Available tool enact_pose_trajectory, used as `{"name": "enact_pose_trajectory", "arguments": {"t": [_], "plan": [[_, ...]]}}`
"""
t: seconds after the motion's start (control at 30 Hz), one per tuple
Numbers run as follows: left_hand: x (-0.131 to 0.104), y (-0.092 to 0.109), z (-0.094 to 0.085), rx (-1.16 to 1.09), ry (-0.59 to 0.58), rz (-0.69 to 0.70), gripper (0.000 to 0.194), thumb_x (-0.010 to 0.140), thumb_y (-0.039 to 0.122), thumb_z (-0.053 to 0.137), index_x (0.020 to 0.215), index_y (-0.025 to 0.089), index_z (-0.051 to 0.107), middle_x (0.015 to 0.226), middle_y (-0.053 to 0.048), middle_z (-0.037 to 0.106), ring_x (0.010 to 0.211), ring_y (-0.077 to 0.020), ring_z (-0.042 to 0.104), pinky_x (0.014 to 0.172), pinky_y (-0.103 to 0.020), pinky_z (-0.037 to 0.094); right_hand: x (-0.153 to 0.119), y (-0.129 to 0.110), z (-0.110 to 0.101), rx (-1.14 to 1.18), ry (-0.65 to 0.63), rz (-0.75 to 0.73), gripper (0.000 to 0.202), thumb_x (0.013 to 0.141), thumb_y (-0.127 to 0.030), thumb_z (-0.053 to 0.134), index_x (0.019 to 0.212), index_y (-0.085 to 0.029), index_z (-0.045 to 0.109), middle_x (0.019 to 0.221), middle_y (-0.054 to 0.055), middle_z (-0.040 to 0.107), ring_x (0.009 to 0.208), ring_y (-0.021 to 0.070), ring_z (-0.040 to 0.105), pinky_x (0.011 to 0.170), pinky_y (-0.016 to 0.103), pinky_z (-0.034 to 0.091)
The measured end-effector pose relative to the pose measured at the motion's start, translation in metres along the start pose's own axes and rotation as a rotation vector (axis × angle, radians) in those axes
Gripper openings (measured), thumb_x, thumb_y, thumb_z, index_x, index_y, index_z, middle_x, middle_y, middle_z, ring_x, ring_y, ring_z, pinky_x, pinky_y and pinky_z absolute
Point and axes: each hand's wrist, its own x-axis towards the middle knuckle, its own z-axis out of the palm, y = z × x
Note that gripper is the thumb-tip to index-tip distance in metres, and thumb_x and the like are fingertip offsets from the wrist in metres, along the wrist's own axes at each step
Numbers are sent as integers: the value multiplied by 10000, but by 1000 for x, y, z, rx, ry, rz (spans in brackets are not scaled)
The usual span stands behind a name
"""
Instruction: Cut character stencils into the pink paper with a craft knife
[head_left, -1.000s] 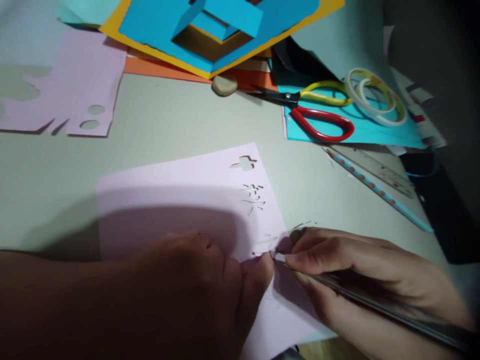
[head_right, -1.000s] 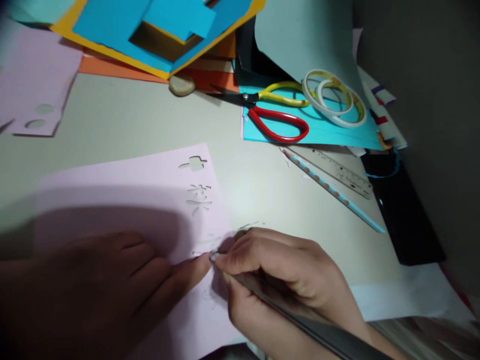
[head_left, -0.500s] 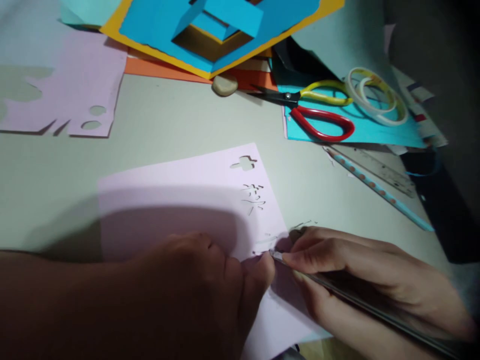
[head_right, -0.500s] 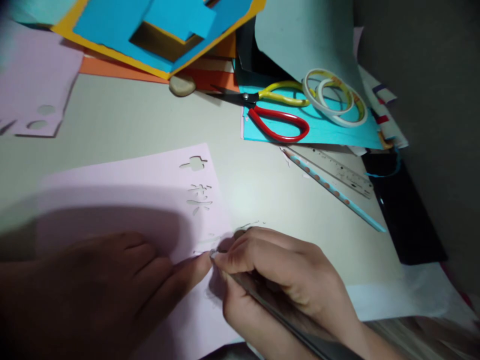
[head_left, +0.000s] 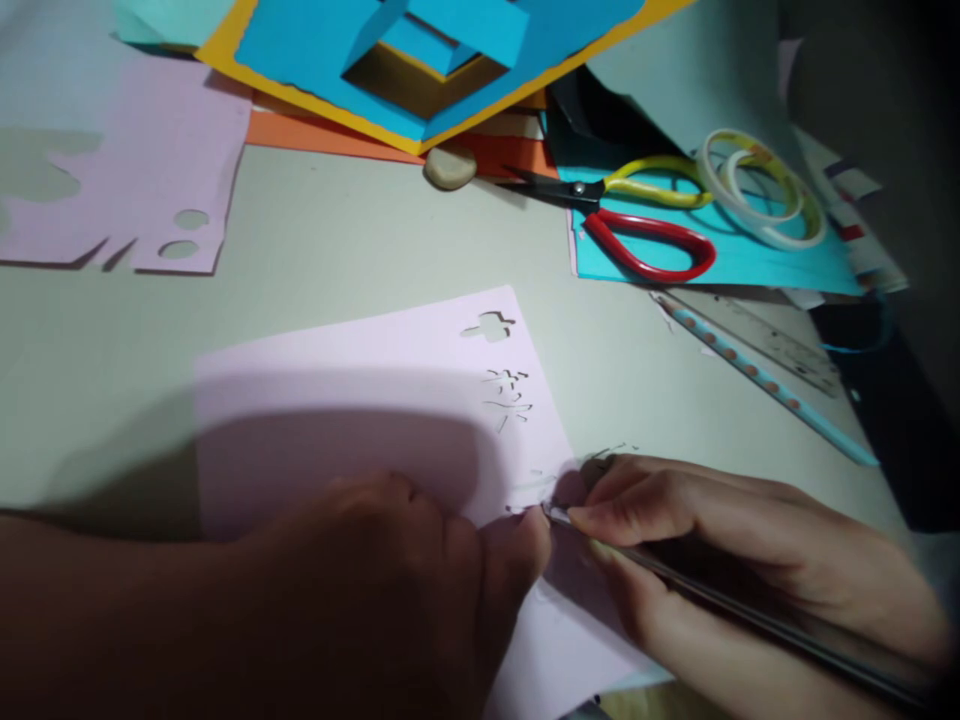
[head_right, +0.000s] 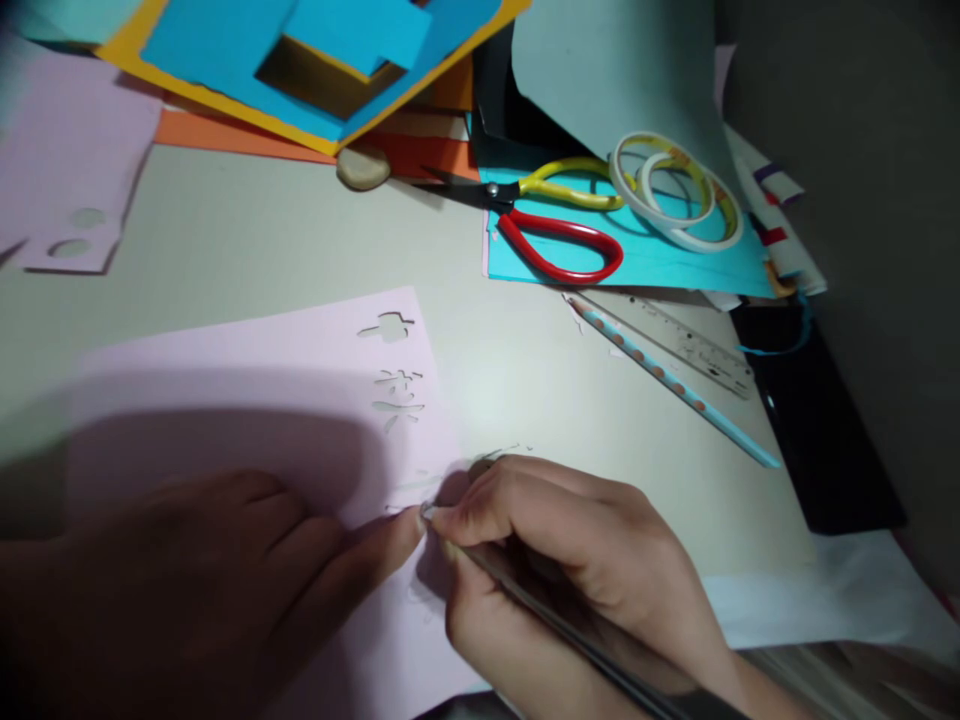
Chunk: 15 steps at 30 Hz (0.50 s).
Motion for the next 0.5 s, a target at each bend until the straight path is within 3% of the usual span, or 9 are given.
{"name": "enact_pose_trajectory", "arguments": {"t": [0.1,0.27,0.33,0.37,0.5], "plan": [[2,0,-1,49,41,11,383,900,198,519,1266,100,572,676,24,619,494,-208,557,455,-403,420,4,-5,6,-15,89,58,80,733,-308,806,706,-266,744,640,21,712,584,213,713,473,256,574],[1,0,0,81,-7,45,373,916,176,490,1271,81,555,669,13,610,487,-213,561,471,-390,427,8,-12,13,3,140,117,212,713,-460,824,687,-263,749,643,37,712,609,225,710,491,274,579],[1,0,0,72,16,57,354,917,133,436,1245,88,560,643,14,586,461,-210,536,466,-390,419,5,-12,12,17,132,139,220,711,-467,827,692,-261,752,649,39,717,619,226,714,494,274,580],[1,0,-1,86,-58,62,396,912,98,422,1294,72,523,668,8,600,486,-217,559,466,-387,424,4,-12,12,26,125,152,216,712,-462,828,695,-259,754,651,39,720,622,227,716,493,272,579],[2,-2,-3,70,-21,57,410,881,94,410,1283,59,486,638,27,561,436,-221,503,415,-389,350,-3,-8,6,73,39,214,128,750,-359,812,704,-253,756,681,32,744,632,213,732,469,240,563]]}}
